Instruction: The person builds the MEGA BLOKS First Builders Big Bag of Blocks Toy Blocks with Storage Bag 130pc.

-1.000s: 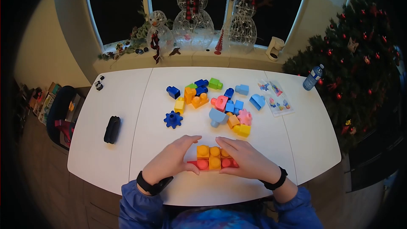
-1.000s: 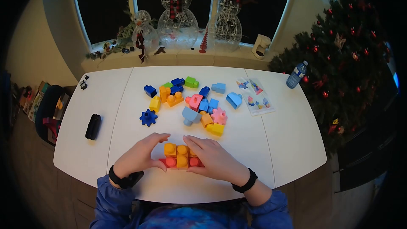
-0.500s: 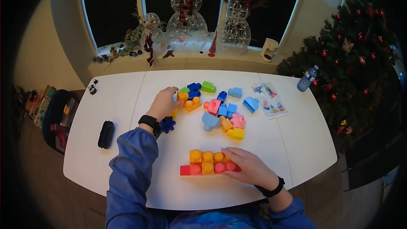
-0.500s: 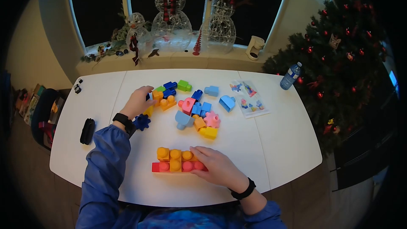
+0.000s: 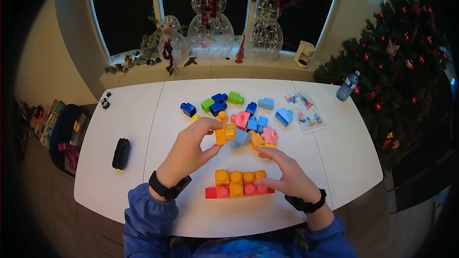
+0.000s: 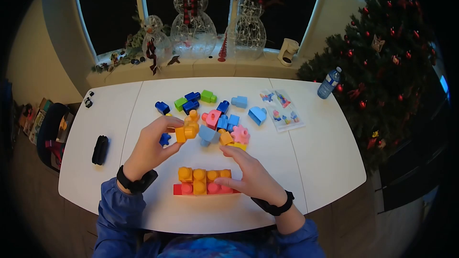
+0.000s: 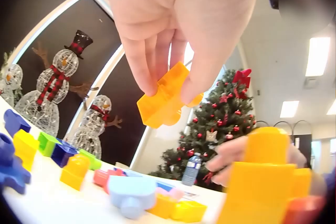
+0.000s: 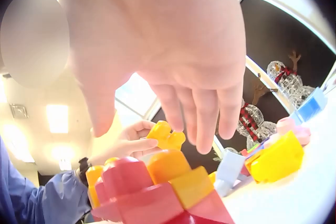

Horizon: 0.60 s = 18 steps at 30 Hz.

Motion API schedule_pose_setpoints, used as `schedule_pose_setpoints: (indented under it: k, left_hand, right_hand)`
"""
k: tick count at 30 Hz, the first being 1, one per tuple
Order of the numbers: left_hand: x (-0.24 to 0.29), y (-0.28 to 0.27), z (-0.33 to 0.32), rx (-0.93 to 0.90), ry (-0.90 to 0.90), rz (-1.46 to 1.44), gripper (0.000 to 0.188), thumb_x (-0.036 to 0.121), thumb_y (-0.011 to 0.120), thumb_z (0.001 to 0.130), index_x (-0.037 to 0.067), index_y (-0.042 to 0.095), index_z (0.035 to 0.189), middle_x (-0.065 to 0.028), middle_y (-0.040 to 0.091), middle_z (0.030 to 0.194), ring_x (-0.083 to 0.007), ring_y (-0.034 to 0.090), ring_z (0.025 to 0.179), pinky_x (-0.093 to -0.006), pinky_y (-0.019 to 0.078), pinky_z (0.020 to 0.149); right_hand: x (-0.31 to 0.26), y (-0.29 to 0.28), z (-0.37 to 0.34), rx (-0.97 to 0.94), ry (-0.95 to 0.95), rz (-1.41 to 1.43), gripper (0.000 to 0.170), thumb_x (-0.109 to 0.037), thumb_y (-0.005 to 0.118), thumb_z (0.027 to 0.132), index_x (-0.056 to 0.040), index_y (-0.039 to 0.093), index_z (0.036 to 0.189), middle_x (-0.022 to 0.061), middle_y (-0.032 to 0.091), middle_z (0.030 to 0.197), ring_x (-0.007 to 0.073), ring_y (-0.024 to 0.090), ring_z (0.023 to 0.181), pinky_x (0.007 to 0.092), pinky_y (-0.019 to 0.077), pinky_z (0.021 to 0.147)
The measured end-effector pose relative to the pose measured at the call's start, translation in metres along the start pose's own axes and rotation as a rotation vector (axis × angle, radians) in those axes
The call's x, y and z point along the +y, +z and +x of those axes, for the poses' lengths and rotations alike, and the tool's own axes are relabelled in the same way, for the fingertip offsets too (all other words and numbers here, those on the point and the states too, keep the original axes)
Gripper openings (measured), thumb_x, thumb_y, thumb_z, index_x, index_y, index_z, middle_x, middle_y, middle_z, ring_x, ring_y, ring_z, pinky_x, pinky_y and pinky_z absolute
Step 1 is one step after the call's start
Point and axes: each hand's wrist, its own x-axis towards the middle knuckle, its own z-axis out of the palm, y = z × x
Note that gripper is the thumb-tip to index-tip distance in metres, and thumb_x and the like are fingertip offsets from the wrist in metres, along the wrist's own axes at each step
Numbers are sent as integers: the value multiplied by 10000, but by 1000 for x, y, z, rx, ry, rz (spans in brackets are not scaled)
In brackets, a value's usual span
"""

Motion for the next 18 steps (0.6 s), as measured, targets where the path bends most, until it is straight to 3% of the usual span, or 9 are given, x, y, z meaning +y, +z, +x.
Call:
schedule_pose_setpoints:
  k: [2, 7, 13, 18]
  left_hand:
    - [22, 4, -11, -17, 96, -25, 423, -32, 824, 787, 34, 629, 1156, -136, 705, 1240, -300, 715, 1103, -357, 597, 917]
    - [47, 22, -31, -29, 93, -78, 417, -23, 838, 788, 43, 616, 1135, -145, 699, 1270, -329, 704, 1128, -365, 590, 926]
    - [54, 18, -38, -72, 90, -11, 504, 112, 905, 779, 51, 635, 1199, -157, 685, 1283, -342, 674, 1152, -394, 572, 955]
    - [37, 6, -63, -155, -86, -7, 668, 258, 950, 744, 45, 633, 1292, -168, 675, 1297, -358, 664, 1168, -418, 540, 1017]
  right_hand:
    - [-13, 3, 10, 54, 2, 100, 800, -308, 870, 869, -7, 490, 1505, 216, 596, 1438, 341, 625, 1302, 417, 501, 1087]
    - [-27, 25, 25, 139, -26, 249, 826, -270, 889, 848, -13, 475, 1516, 209, 620, 1387, 302, 646, 1266, 394, 527, 1055]
    - [-16, 25, 22, 228, -89, 169, 761, -157, 890, 768, -17, 510, 1413, 175, 606, 1318, 285, 657, 1169, 373, 542, 1016]
    - [-16, 5, 7, -6, -63, -19, 730, -160, 899, 742, -51, 548, 1373, 149, 615, 1309, 296, 650, 1140, 387, 543, 990]
